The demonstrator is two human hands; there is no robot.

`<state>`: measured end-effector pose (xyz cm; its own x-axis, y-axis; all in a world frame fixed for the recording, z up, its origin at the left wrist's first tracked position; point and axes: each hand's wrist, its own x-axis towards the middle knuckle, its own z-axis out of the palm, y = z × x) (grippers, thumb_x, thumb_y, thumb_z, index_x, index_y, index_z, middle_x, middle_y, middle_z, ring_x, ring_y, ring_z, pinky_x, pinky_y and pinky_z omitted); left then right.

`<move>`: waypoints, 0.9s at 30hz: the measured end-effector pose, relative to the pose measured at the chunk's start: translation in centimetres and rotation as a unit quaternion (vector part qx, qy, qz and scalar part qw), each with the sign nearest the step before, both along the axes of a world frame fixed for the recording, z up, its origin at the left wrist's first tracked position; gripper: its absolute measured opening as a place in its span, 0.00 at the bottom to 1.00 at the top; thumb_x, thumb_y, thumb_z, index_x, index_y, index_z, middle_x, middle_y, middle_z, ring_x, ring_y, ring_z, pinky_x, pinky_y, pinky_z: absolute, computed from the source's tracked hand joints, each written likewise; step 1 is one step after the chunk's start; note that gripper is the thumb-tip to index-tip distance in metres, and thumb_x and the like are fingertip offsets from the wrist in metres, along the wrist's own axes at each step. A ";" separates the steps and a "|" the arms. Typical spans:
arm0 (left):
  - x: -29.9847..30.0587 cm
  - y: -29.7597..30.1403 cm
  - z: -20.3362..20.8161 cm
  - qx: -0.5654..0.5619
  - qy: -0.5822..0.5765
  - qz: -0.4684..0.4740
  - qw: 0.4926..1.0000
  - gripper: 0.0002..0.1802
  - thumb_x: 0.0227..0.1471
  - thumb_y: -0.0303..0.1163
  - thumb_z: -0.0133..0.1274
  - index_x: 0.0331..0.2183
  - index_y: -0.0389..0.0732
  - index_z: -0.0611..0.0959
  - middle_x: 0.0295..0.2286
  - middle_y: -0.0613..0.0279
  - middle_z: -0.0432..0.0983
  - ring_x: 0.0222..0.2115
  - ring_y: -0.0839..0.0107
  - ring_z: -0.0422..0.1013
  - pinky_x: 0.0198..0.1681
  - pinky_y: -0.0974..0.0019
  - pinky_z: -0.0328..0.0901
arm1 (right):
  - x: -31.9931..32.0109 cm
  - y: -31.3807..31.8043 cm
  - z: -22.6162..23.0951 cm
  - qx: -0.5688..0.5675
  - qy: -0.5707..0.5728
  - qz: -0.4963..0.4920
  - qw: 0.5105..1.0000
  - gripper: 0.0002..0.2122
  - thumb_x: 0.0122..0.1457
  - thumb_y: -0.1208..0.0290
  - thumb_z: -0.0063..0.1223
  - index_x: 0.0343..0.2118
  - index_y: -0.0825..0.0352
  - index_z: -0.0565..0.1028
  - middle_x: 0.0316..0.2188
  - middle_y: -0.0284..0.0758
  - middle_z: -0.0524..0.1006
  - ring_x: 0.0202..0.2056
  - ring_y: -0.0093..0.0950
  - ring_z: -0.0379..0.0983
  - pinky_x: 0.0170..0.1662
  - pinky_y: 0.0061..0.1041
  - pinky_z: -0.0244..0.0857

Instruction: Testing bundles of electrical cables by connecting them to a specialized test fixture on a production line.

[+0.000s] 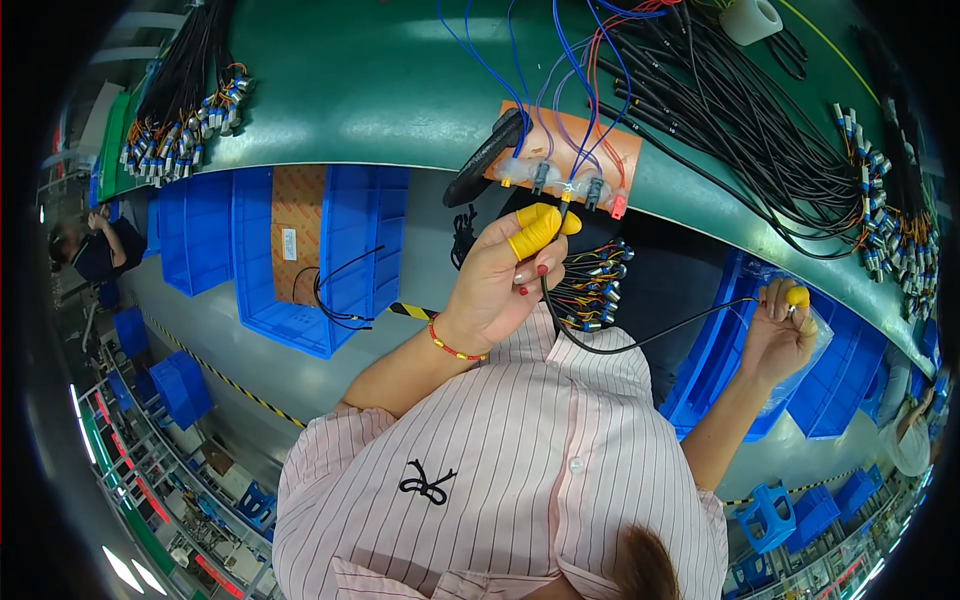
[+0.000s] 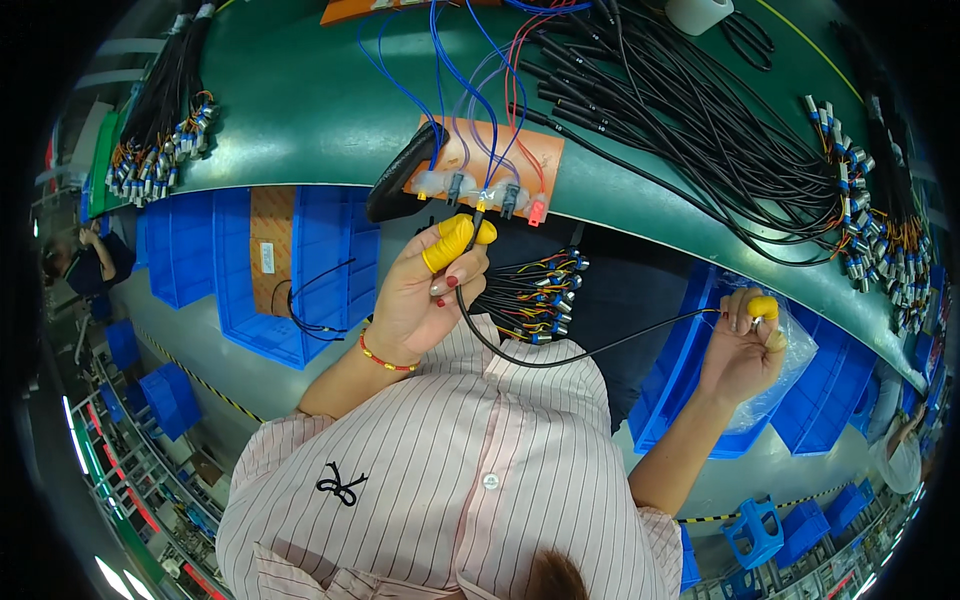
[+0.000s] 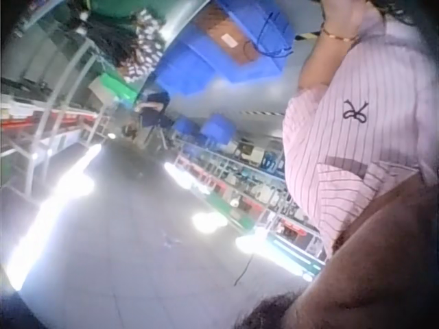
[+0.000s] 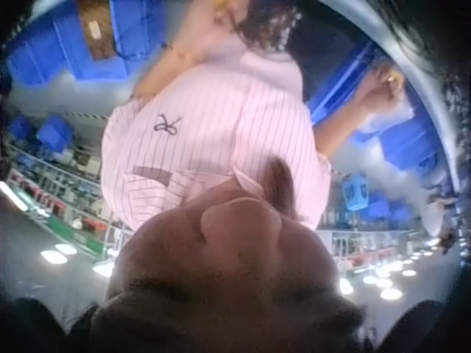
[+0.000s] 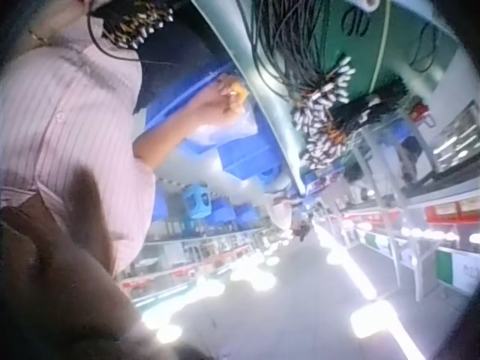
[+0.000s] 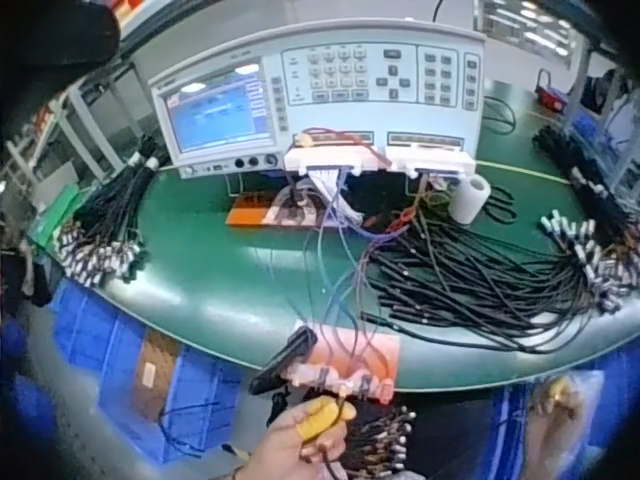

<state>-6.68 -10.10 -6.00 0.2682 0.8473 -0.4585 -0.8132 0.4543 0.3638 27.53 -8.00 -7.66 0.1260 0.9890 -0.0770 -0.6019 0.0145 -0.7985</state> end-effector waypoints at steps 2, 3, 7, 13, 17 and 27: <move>0.1 0.0 0.1 -0.011 -0.025 0.011 1.000 0.12 0.62 0.31 0.42 0.43 0.33 0.73 0.20 0.68 0.64 0.16 0.87 0.51 0.20 0.82 0.49 | -0.1 0.2 -0.1 0.002 0.002 0.014 1.000 0.09 0.52 0.67 0.41 0.26 0.68 0.66 0.22 0.32 0.61 0.27 0.24 0.52 0.35 0.24 0.47; 0.3 0.1 0.1 -0.011 -0.028 0.015 0.999 0.12 0.62 0.31 0.42 0.43 0.33 0.73 0.20 0.68 0.64 0.16 0.87 0.50 0.19 0.81 0.49 | -0.3 0.2 -0.1 -0.009 0.003 0.002 1.000 0.08 0.52 0.67 0.41 0.25 0.68 0.65 0.22 0.32 0.60 0.26 0.24 0.52 0.35 0.24 0.47; 0.6 0.2 -0.7 0.017 0.011 0.019 1.000 0.13 0.63 0.32 0.42 0.42 0.33 0.74 0.20 0.68 0.65 0.15 0.87 0.51 0.19 0.82 0.50 | -0.6 0.1 -0.1 0.001 -0.005 0.000 1.000 0.08 0.53 0.67 0.42 0.22 0.65 0.62 0.20 0.31 0.59 0.25 0.24 0.51 0.33 0.25 0.46; -0.6 1.4 0.6 0.066 0.122 -0.074 0.988 0.17 0.63 0.38 0.41 0.38 0.32 0.76 0.19 0.64 0.69 0.13 0.86 0.57 0.17 0.80 0.57 | 0.8 -1.3 0.9 0.051 -0.032 -0.024 0.998 0.13 0.58 0.64 0.42 0.20 0.63 0.59 0.18 0.30 0.55 0.24 0.23 0.50 0.32 0.25 0.45; -0.2 1.7 0.7 0.079 0.181 -0.111 0.974 0.19 0.64 0.41 0.41 0.36 0.35 0.77 0.15 0.66 0.67 0.11 0.85 0.55 0.15 0.80 0.56 | 1.9 -2.5 1.2 0.045 -0.029 -0.053 0.997 0.12 0.56 0.66 0.42 0.19 0.63 0.58 0.18 0.30 0.55 0.24 0.23 0.50 0.32 0.25 0.45; 1.2 -0.3 0.3 0.113 0.241 -0.083 0.960 0.16 0.64 0.37 0.41 0.29 0.39 0.75 0.14 0.70 0.64 0.11 0.84 0.55 0.15 0.78 0.50 | 2.7 -3.1 2.1 0.056 -0.021 -0.087 0.994 0.11 0.54 0.67 0.44 0.19 0.63 0.58 0.18 0.30 0.54 0.24 0.23 0.49 0.31 0.25 0.45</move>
